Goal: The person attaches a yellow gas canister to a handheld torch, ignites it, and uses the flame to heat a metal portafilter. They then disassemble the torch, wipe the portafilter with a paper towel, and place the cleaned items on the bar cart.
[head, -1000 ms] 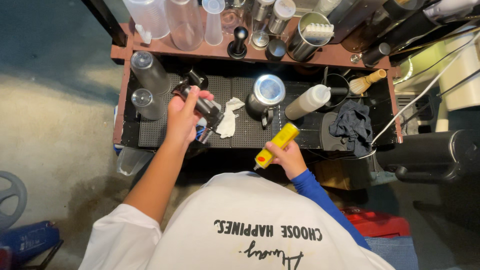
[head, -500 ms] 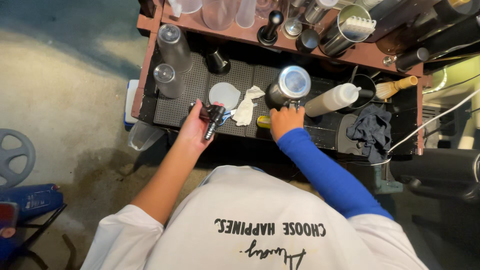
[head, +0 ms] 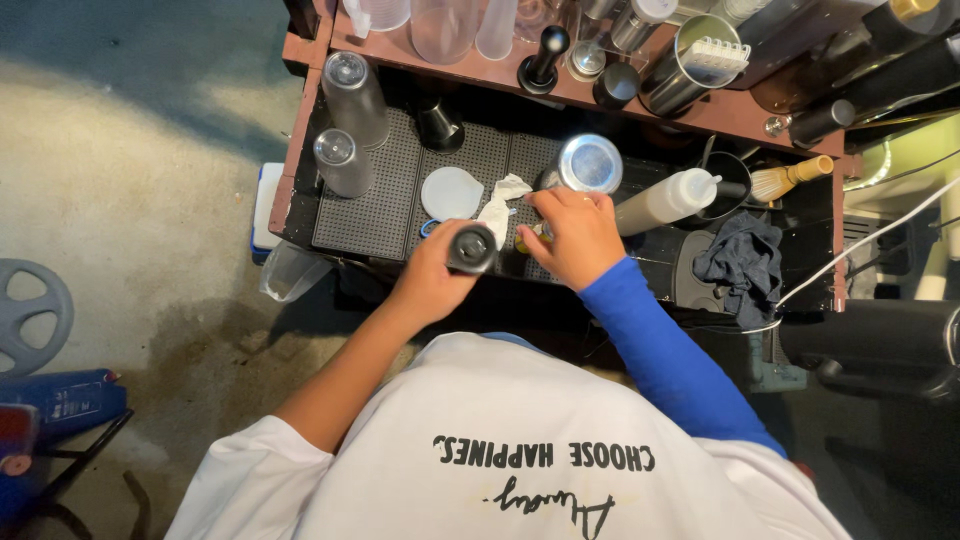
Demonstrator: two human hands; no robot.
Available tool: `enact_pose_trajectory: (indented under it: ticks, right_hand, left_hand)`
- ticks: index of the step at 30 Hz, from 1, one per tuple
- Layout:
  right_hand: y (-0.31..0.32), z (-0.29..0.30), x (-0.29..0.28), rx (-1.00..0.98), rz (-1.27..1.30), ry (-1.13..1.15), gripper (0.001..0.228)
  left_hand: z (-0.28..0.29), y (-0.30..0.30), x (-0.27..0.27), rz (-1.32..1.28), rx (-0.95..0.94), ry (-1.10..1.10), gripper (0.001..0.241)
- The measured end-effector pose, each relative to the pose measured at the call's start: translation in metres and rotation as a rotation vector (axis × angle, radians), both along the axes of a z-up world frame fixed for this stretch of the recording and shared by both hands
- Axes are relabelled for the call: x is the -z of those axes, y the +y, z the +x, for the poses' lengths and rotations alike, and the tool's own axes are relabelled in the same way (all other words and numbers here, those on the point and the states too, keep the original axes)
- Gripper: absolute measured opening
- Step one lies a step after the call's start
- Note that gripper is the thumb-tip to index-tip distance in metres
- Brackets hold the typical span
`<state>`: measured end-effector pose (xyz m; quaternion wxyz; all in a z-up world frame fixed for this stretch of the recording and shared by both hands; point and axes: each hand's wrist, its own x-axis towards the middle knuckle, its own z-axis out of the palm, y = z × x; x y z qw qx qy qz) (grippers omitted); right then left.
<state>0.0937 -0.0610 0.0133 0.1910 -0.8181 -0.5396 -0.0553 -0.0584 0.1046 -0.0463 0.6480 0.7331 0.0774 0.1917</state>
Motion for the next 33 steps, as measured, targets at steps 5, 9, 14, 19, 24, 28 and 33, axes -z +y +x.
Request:
enact_pose_trajectory:
  ticks: [5, 9, 14, 19, 24, 28, 33]
  right_hand:
    - [-0.024, -0.026, -0.048, -0.241, 0.251, 0.320, 0.031]
    - [-0.035, -0.034, -0.052, -0.242, 0.267, 0.316, 0.030]
    - [-0.046, -0.041, -0.039, -0.166, 0.322, 0.537, 0.021]
    - [-0.048, -0.045, -0.025, -0.126, 0.387, 0.589, 0.020]
    - [-0.047, -0.046, -0.021, -0.111, 0.387, 0.615, 0.021]
    - [-0.044, -0.046, -0.019, -0.089, 0.345, 0.672, 0.018]
    - [-0.038, -0.047, -0.020, -0.108, 0.260, 0.656, 0.018]
  left_hand:
    - [0.000, -0.006, -0.040, 0.473, 0.040, -0.199, 0.026]
    - [0.008, -0.014, -0.051, 0.403, 0.110, -0.125, 0.022]
    - [0.014, -0.022, -0.051, 0.488, 0.154, -0.194, 0.022]
    - [0.018, -0.029, -0.050, 0.570, 0.134, -0.247, 0.027]
    - [0.016, -0.031, -0.048, 0.619, 0.140, -0.223, 0.030]
    - [0.012, -0.031, -0.044, 0.667, 0.127, -0.203, 0.028]
    - [0.006, -0.030, -0.040, 0.688, 0.109, -0.182, 0.028]
